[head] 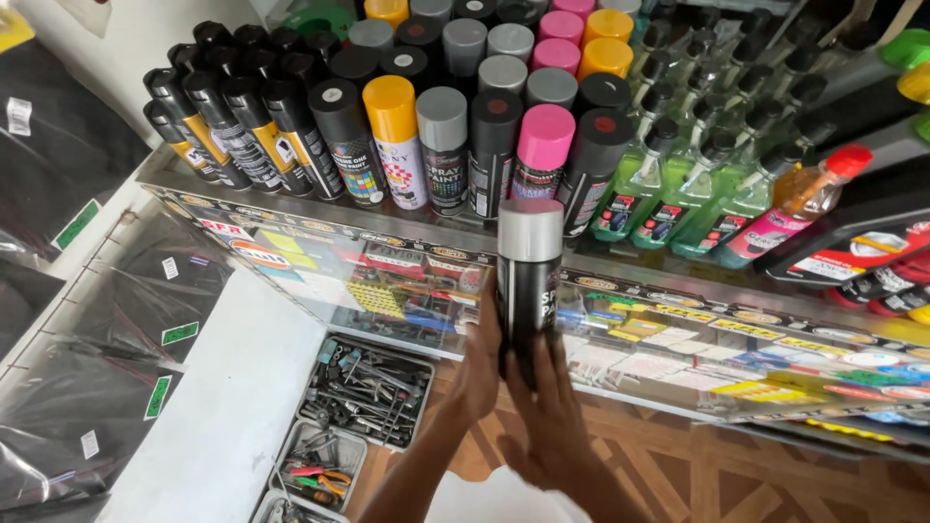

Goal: Cleaning and inspecting spray paint cans in a storage area.

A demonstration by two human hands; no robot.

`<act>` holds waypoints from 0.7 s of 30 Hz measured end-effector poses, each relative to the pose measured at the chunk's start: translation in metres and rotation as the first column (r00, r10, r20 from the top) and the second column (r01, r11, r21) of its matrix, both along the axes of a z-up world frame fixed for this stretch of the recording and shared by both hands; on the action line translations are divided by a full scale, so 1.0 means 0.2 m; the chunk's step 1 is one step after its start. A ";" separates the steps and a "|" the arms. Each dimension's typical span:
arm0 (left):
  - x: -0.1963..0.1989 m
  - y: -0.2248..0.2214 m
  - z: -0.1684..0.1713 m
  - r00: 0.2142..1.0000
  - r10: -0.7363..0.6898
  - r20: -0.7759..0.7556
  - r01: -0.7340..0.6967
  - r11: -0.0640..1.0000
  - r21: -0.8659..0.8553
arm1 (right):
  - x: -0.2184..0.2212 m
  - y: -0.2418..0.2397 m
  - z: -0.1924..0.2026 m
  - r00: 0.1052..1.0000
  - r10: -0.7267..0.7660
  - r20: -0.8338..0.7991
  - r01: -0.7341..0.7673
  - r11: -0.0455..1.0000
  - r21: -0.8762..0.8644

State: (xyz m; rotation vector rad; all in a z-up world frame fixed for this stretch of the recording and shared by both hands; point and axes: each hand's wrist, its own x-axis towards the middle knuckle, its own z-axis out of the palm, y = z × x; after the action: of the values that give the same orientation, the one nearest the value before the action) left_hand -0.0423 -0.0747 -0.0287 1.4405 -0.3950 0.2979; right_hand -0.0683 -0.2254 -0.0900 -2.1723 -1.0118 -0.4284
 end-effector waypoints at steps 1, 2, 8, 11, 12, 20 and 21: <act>0.00 0.02 0.03 0.998 0.030 0.058 -0.032 0.999 0.033 | -0.06 -0.01 -0.07 0.997 0.049 -0.056 -0.047 0.998 0.038; -0.01 0.01 0.04 0.997 0.037 0.062 -0.039 0.999 0.034 | -0.05 -0.01 -0.06 0.997 0.057 -0.051 -0.055 0.998 0.039; -0.09 -0.06 0.07 0.998 -0.008 0.062 0.001 0.994 0.106 | 0.17 0.00 0.23 1.000 0.014 0.002 -0.015 0.980 0.200; -0.07 -0.08 0.07 0.999 -0.037 0.004 0.036 0.997 0.074 | 0.22 0.01 0.35 0.997 -0.062 0.045 0.052 0.981 0.186; -0.06 -0.07 0.07 0.998 -0.060 0.024 0.060 0.998 0.011 | 0.21 0.01 0.33 0.998 -0.017 0.053 0.008 0.986 0.164; -0.03 0.05 0.13 0.995 0.085 0.048 -0.090 0.988 0.122 | 0.01 0.00 -0.06 0.993 0.115 -0.038 -0.111 0.989 0.095; -0.05 0.04 0.11 0.991 0.081 0.103 -0.094 0.987 0.131 | 0.05 0.00 -0.04 0.995 0.095 -0.014 -0.093 0.987 0.129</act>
State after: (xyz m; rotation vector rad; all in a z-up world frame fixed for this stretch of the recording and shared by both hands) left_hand -0.0518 -0.0675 -0.0065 1.5830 -0.4389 0.4203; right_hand -0.0588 -0.2254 -0.0981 -2.0025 -1.0420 -0.4150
